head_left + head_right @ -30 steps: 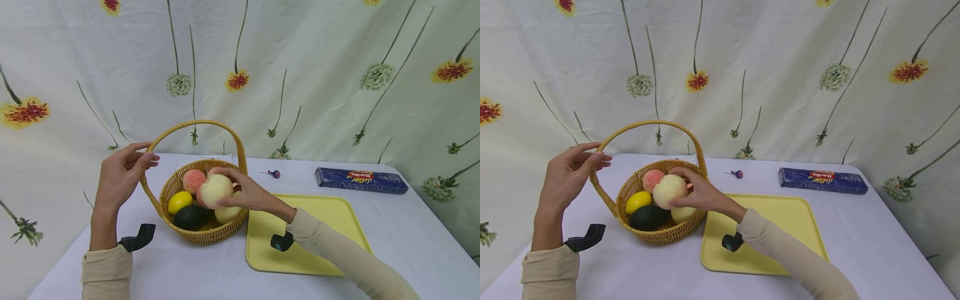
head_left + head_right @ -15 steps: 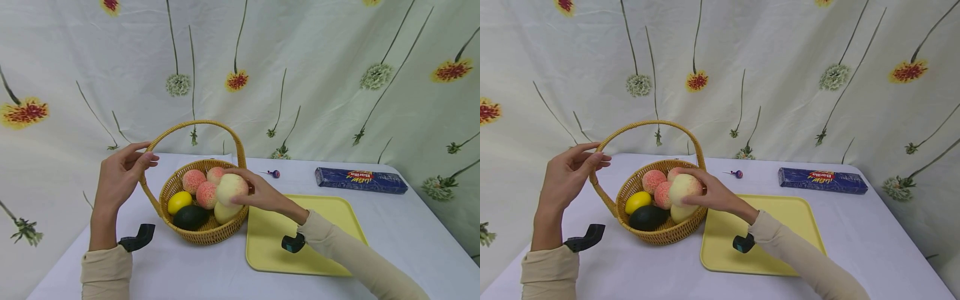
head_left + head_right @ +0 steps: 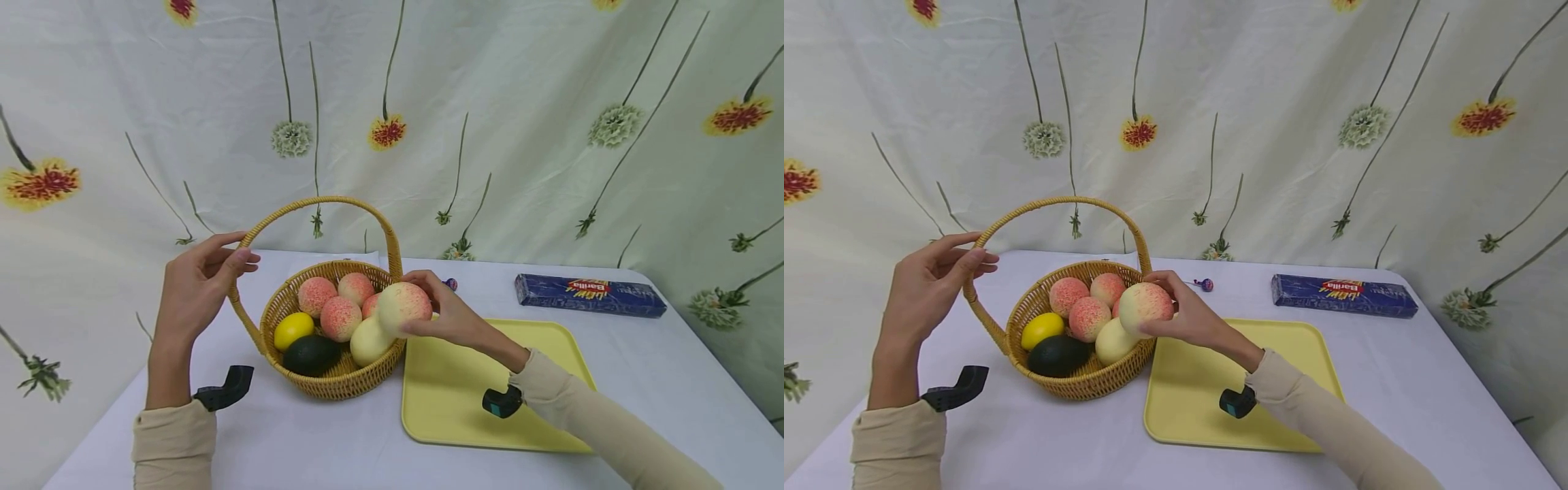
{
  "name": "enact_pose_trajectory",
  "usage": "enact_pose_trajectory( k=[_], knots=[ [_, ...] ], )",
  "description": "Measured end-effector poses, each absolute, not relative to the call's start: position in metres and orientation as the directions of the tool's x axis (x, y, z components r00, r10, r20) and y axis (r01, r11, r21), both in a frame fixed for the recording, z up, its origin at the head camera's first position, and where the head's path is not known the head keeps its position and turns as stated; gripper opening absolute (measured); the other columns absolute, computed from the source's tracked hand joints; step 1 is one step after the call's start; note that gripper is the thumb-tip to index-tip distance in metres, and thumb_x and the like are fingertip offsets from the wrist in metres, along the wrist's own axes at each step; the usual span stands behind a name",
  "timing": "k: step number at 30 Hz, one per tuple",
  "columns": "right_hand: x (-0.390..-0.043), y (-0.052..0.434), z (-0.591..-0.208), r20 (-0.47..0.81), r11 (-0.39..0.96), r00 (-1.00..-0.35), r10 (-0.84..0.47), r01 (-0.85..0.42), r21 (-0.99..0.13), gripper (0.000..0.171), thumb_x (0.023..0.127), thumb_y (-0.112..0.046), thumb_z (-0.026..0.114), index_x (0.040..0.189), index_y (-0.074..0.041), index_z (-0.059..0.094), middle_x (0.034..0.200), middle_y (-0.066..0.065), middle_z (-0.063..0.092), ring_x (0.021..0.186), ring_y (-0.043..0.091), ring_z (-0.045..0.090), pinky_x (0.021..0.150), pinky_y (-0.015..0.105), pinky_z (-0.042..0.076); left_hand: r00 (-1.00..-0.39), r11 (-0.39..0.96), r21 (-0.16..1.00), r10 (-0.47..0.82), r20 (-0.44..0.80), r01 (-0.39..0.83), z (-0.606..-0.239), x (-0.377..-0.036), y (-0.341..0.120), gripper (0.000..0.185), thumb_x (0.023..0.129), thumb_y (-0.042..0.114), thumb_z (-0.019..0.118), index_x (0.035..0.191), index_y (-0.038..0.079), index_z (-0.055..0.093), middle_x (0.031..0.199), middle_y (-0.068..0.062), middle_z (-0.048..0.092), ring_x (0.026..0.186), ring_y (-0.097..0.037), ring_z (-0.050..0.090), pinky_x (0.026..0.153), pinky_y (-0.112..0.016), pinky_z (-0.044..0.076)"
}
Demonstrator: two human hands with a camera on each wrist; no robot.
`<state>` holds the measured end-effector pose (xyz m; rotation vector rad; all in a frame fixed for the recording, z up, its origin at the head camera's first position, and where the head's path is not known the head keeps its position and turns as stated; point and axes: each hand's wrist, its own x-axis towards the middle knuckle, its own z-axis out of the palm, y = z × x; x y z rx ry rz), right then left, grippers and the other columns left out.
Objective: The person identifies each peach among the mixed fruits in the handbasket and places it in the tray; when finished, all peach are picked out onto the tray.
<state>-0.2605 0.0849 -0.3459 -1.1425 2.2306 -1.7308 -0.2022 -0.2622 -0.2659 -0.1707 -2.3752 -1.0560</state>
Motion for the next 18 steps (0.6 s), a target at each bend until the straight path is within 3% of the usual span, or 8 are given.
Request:
enact_pose_trajectory(
  k=[11,18],
  knots=[
    [-0.254,0.115,-0.347,0.306,0.168,-0.698,-0.647,-0.522,-0.836,0.064,0.083,-0.013,0.072,0.14,-0.015,0.045,0.135,0.01,0.049,0.111,0.024,0.056,0.086,0.038,0.053,-0.85,0.689,0.653,-0.101,0.517,0.315,-0.267,-0.203,-0.262,0.039,0.097,0.031,0.056,0.133,0.016,0.057,0.104,-0.015,0.069,0.082,0.01,0.061,0.072,-0.007,0.047],
    [-0.249,0.126,-0.356,0.27,0.201,-0.716,-0.643,-0.498,-0.844,0.071,0.082,-0.012,0.074,0.144,-0.013,0.039,0.139,0.014,0.044,0.113,0.026,0.054,0.082,0.036,0.054,-0.848,0.686,0.653,-0.1,0.521,0.32,-0.267,-0.203,-0.263,0.039,0.097,0.03,0.057,0.133,0.015,0.058,0.102,-0.012,0.07,0.082,0.009,0.062,0.073,-0.008,0.047]
  ],
)
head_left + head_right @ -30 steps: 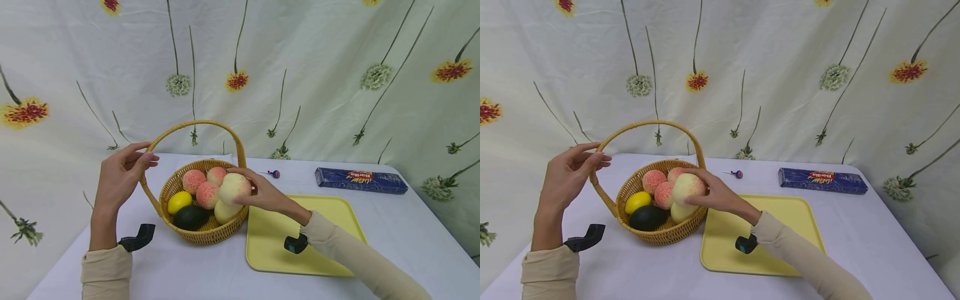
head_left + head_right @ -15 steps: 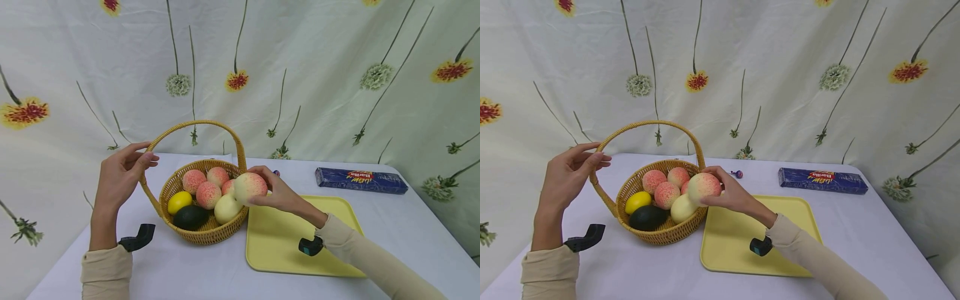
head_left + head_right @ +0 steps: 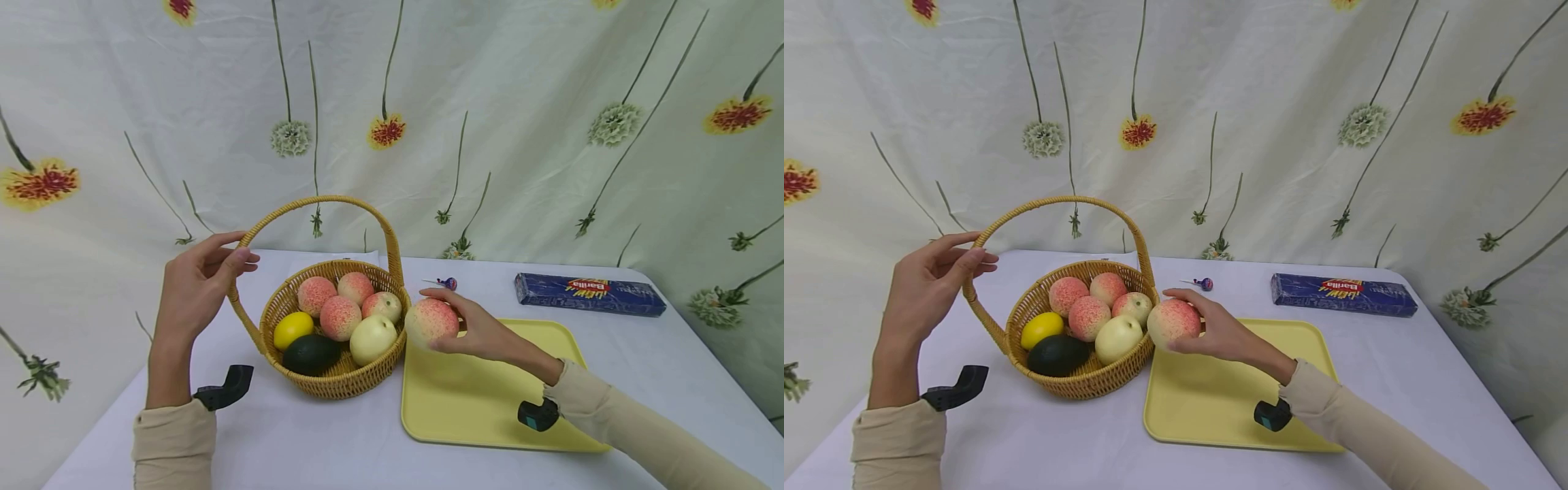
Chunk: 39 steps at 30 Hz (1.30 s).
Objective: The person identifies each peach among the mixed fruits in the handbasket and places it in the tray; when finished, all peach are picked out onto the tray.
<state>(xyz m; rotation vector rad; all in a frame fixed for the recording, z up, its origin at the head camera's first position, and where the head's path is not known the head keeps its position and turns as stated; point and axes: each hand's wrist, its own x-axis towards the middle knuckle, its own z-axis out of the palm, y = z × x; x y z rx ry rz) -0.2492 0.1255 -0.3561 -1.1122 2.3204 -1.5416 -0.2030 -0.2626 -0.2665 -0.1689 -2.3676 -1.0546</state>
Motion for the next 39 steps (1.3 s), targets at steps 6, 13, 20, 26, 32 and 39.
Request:
enact_pose_trajectory(
  k=[6,13,20,26,32,39],
  knots=[
    [-0.25,0.132,-0.361,0.261,0.22,-0.743,-0.616,-0.481,-0.849,0.069,0.081,-0.016,0.076,0.139,-0.009,0.039,0.133,0.013,0.05,0.114,0.026,0.053,0.084,0.038,0.054,-0.849,0.682,0.658,-0.101,0.519,0.321,-0.267,-0.203,-0.263,0.039,0.097,0.029,0.056,0.133,0.014,0.058,0.102,-0.013,0.07,0.082,0.009,0.062,0.072,-0.007,0.048],
    [-0.259,0.143,-0.366,0.225,0.274,-0.758,-0.612,-0.471,-0.839,0.064,0.08,-0.014,0.076,0.136,-0.01,0.045,0.13,0.01,0.052,0.114,0.026,0.054,0.083,0.035,0.054,-0.847,0.684,0.654,-0.1,0.523,0.323,-0.267,-0.202,-0.263,0.038,0.097,0.029,0.056,0.132,0.014,0.058,0.102,-0.013,0.07,0.082,0.009,0.062,0.072,-0.007,0.048],
    [-0.268,0.149,-0.373,0.191,0.3,-0.756,-0.626,-0.459,-0.836,0.069,0.081,-0.013,0.076,0.142,-0.008,0.043,0.137,0.013,0.049,0.118,0.029,0.053,0.085,0.032,0.054,-0.845,0.685,0.651,-0.097,0.526,0.326,-0.266,-0.201,-0.262,0.038,0.097,0.029,0.056,0.132,0.014,0.058,0.102,-0.015,0.07,0.081,0.011,0.061,0.072,-0.007,0.047],
    [-0.272,0.152,-0.38,0.149,0.326,-0.749,-0.646,-0.447,-0.833,0.069,0.082,-0.015,0.073,0.143,-0.005,0.041,0.136,0.016,0.049,0.117,0.029,0.053,0.087,0.034,0.053,-0.844,0.685,0.651,-0.099,0.528,0.327,-0.266,-0.201,-0.263,0.038,0.097,0.028,0.057,0.132,0.014,0.058,0.101,-0.014,0.07,0.081,0.011,0.061,0.072,-0.008,0.047],
    [-0.276,0.155,-0.386,0.134,0.333,-0.74,-0.659,-0.447,-0.83,0.067,0.083,-0.015,0.073,0.14,-0.002,0.041,0.132,0.015,0.051,0.117,0.03,0.052,0.089,0.037,0.051,-0.847,0.685,0.654,-0.101,0.521,0.321,-0.266,-0.202,-0.262,0.038,0.097,0.029,0.056,0.132,0.014,0.058,0.103,-0.016,0.07,0.083,0.003,0.064,0.072,-0.008,0.048],
    [-0.28,0.158,-0.388,0.099,0.362,-0.729,-0.678,-0.447,-0.818,0.066,0.082,-0.016,0.073,0.14,-0.004,0.043,0.136,0.015,0.049,0.113,0.028,0.054,0.084,0.034,0.054,-0.851,0.691,0.654,-0.105,0.514,0.309,-0.266,-0.202,-0.262,0.039,0.097,0.031,0.056,0.133,0.015,0.058,0.103,-0.014,0.07,0.083,0.005,0.063,0.072,-0.008,0.048]
  ],
)
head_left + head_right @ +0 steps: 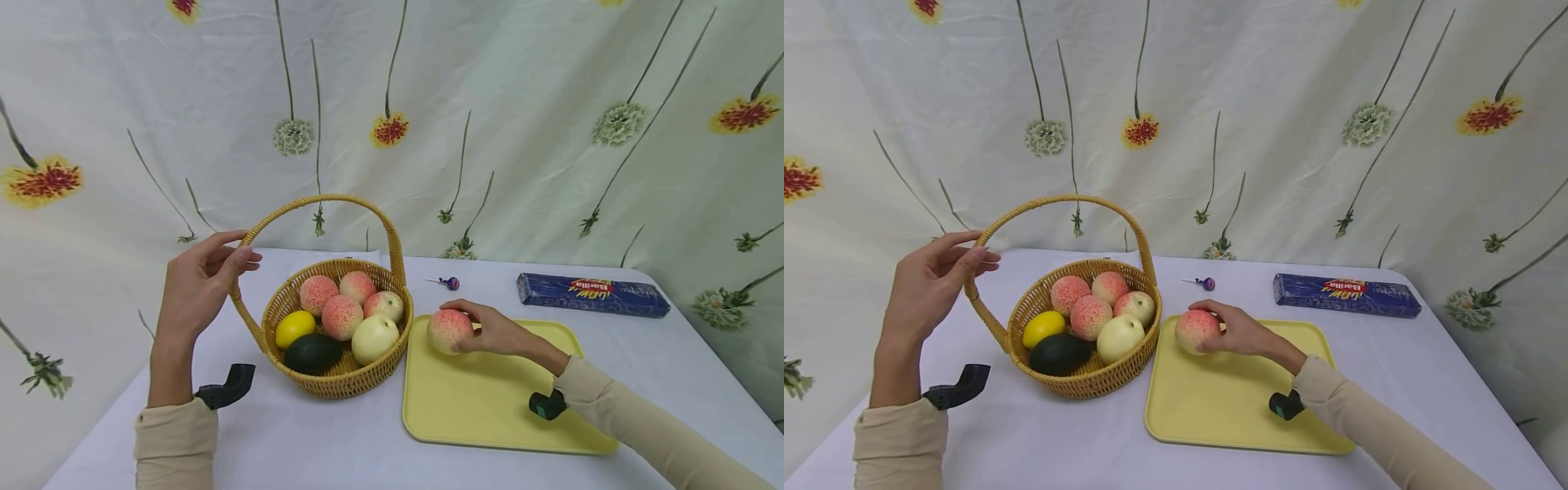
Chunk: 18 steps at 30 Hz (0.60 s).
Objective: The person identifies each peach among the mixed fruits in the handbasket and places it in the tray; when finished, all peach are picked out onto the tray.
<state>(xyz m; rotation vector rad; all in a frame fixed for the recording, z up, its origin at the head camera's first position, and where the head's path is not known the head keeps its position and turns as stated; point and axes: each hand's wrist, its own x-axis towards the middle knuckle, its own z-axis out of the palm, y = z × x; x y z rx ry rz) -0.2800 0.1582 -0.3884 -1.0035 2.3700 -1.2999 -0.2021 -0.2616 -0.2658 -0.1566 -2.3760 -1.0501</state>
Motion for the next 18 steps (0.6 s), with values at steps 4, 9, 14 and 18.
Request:
enact_pose_trajectory(
  k=[4,9,14,18],
  knots=[
    [-0.2813,0.1583,-0.3903,0.072,0.352,-0.708,-0.703,-0.434,-0.829,0.068,0.083,-0.015,0.072,0.142,-0.003,0.041,0.139,0.018,0.046,0.111,0.029,0.055,0.085,0.036,0.052,-0.852,0.691,0.654,-0.107,0.513,0.307,-0.2658,-0.2023,-0.2614,0.039,0.097,0.031,0.056,0.133,0.016,0.058,0.103,-0.012,0.07,0.083,0.008,0.061,0.073,-0.008,0.048],
    [-0.2837,0.1564,-0.3932,0.061,0.339,-0.689,-0.722,-0.429,-0.837,0.07,0.083,-0.014,0.071,0.144,-0.002,0.039,0.14,0.019,0.044,0.115,0.032,0.054,0.089,0.04,0.052,-0.852,0.692,0.653,-0.106,0.512,0.306,-0.2656,-0.2021,-0.2613,0.038,0.097,0.031,0.056,0.133,0.016,0.058,0.103,-0.013,0.07,0.083,0.007,0.062,0.073,-0.009,0.048],
    [-0.287,0.1547,-0.3946,0.055,0.349,-0.691,-0.721,-0.43,-0.833,0.072,0.084,-0.015,0.072,0.144,0.001,0.036,0.141,0.02,0.043,0.119,0.035,0.052,0.09,0.04,0.051,-0.855,0.693,0.655,-0.108,0.507,0.3,-0.2654,-0.202,-0.2614,0.039,0.097,0.031,0.055,0.133,0.017,0.057,0.104,-0.014,0.07,0.084,0.004,0.063,0.073,-0.009,0.048],
    [-0.2891,0.1533,-0.395,0.054,0.359,-0.686,-0.726,-0.444,-0.821,0.071,0.084,-0.017,0.07,0.144,0.002,0.036,0.139,0.021,0.044,0.117,0.035,0.052,0.086,0.038,0.052,-0.854,0.692,0.655,-0.107,0.509,0.303,-0.2652,-0.2021,-0.2613,0.039,0.097,0.031,0.056,0.133,0.016,0.057,0.104,-0.015,0.07,0.084,0.003,0.064,0.073,-0.009,0.048]
  ],
)
